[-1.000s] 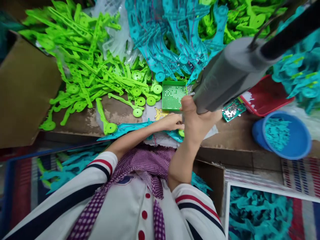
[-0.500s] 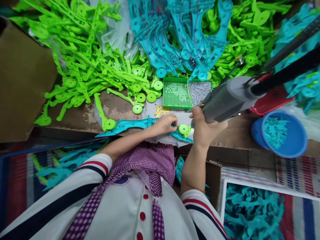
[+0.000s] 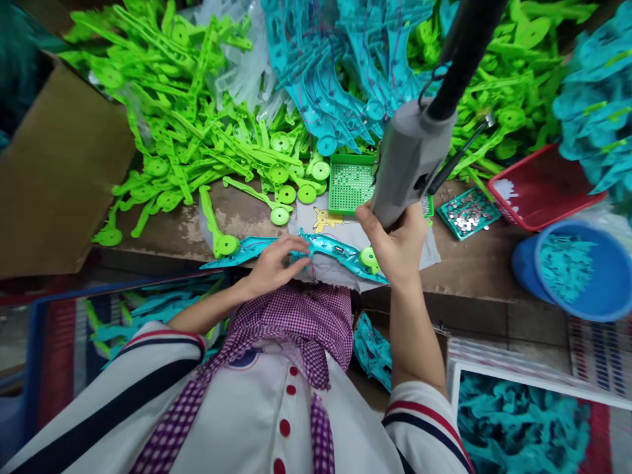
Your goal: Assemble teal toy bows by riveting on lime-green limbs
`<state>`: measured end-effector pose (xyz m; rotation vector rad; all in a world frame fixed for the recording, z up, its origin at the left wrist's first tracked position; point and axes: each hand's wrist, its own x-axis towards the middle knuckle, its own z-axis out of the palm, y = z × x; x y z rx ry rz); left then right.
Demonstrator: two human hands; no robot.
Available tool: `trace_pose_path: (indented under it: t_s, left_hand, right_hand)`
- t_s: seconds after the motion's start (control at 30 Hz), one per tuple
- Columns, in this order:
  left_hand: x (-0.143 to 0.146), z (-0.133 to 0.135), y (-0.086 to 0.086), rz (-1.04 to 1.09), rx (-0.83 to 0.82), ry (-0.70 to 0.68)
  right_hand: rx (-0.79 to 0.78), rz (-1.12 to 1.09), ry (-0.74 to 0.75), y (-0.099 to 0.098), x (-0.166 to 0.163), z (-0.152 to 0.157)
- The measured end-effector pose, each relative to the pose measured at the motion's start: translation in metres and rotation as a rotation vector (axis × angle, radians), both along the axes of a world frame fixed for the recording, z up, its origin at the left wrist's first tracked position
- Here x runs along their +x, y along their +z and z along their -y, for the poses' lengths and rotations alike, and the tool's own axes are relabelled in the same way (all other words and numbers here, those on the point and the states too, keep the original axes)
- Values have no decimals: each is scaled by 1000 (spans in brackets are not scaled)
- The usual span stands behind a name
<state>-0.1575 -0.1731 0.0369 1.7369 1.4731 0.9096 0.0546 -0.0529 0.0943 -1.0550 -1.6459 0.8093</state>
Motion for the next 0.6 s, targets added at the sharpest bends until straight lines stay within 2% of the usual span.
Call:
trace_pose_path:
  t_s: [0.03, 0.1, 0.17, 0.2, 0.23, 0.27, 0.3, 0.33, 0.4, 0.5, 0.6]
  left_hand:
    - [-12, 21, -3, 9, -21, 72]
    - [-32, 59, -12, 27, -55, 142]
    - [-44, 85, -20, 57, -79, 204]
    - [-47, 91, -22, 79, -89, 247]
    - [-48, 93, -22, 102, -100, 299]
    - [-48, 91, -20, 127, -111, 355]
    - [-47, 84, -16, 151, -120, 404]
    - [-46, 74, -10, 171, -126, 443]
    - [-43, 45, 5, 210, -112, 441]
    - [-34, -7, 29, 242, -112, 278]
    - [-19, -50, 41, 218, -73, 115]
  right_hand:
    - [32, -11, 5, -2, 0, 2]
    - [178, 0, -99, -14, 2, 18]
    - [366, 95, -268, -37, 4, 50]
    - [427, 190, -298, -53, 4, 70]
    - [402, 332, -208, -69, 3, 91]
    - [309, 497, -78, -86, 1, 110]
    - [222, 631, 28, -101, -2, 127]
    - [177, 710, 75, -114, -6, 140]
    - [103, 801, 100, -131, -14, 152]
    - [62, 820, 53, -136, -22, 147]
    - [117, 846, 55, -128, -20, 139]
